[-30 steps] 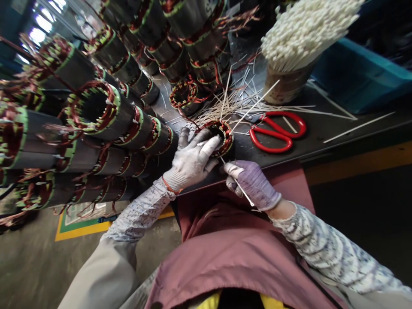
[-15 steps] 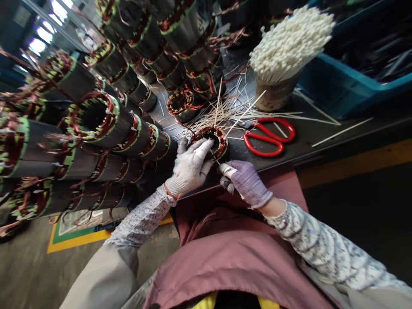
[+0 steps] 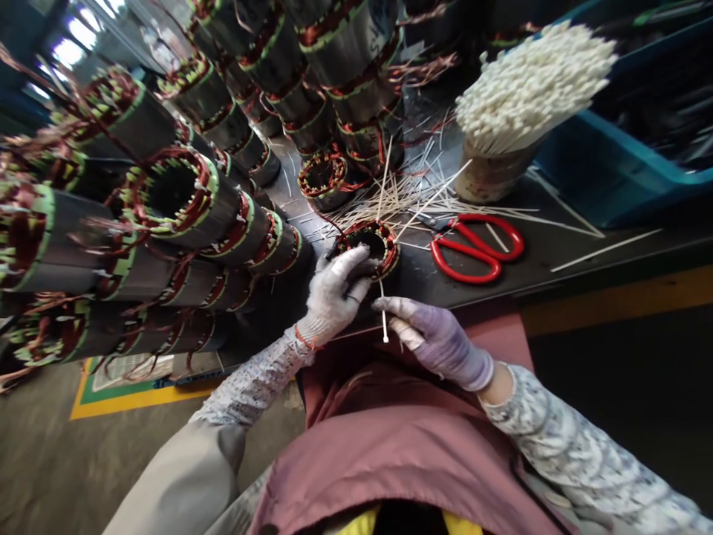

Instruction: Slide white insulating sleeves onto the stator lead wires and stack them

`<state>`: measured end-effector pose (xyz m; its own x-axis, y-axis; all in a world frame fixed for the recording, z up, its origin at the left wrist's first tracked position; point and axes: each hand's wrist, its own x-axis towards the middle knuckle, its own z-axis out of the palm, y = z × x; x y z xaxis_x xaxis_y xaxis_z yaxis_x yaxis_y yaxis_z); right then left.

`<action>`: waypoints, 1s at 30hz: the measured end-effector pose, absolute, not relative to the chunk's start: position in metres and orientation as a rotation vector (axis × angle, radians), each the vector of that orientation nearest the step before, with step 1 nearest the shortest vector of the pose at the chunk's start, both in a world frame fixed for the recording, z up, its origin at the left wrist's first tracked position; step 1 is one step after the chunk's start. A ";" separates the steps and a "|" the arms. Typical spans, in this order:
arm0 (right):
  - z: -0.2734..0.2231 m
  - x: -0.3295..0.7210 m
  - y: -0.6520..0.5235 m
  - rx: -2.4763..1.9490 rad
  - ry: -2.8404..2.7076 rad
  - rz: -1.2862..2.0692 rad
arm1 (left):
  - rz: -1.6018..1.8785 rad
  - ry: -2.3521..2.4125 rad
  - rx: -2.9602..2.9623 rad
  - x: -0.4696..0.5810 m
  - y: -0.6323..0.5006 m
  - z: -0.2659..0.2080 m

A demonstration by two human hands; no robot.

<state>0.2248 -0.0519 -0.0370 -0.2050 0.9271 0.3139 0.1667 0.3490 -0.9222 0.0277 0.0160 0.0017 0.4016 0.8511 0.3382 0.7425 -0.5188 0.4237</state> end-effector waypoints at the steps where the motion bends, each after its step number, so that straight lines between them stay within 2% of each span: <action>1: -0.035 0.224 -0.048 -0.988 -1.730 0.809 | 0.825 1.380 2.441 0.027 0.017 0.000; 4: -0.023 0.220 -0.035 -1.021 -1.743 0.561 | 0.973 1.246 2.422 0.025 0.020 -0.006; 9: -0.008 0.216 -0.018 -1.202 -1.590 0.707 | 1.040 1.220 2.425 0.023 0.022 -0.009; 15: -0.015 0.211 -0.003 -1.348 -1.632 0.744 | 1.029 1.179 2.477 0.022 0.022 -0.005; 22: -0.013 0.210 -0.012 -1.328 -1.653 0.579 | 0.988 1.199 2.469 0.022 0.023 -0.006; 27: -0.013 0.212 0.001 -1.443 -1.735 0.827 | 0.979 1.158 2.471 0.020 0.024 -0.006; 30: -0.013 0.215 -0.004 -1.463 -1.807 0.805 | 0.929 1.191 2.459 0.021 0.025 -0.006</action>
<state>0.2151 -0.0044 -0.0127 -0.1484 0.9819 0.1173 0.5698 0.1818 -0.8014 0.0210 0.0248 -0.0057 0.4613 0.7731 0.4354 0.6103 -0.6327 0.4768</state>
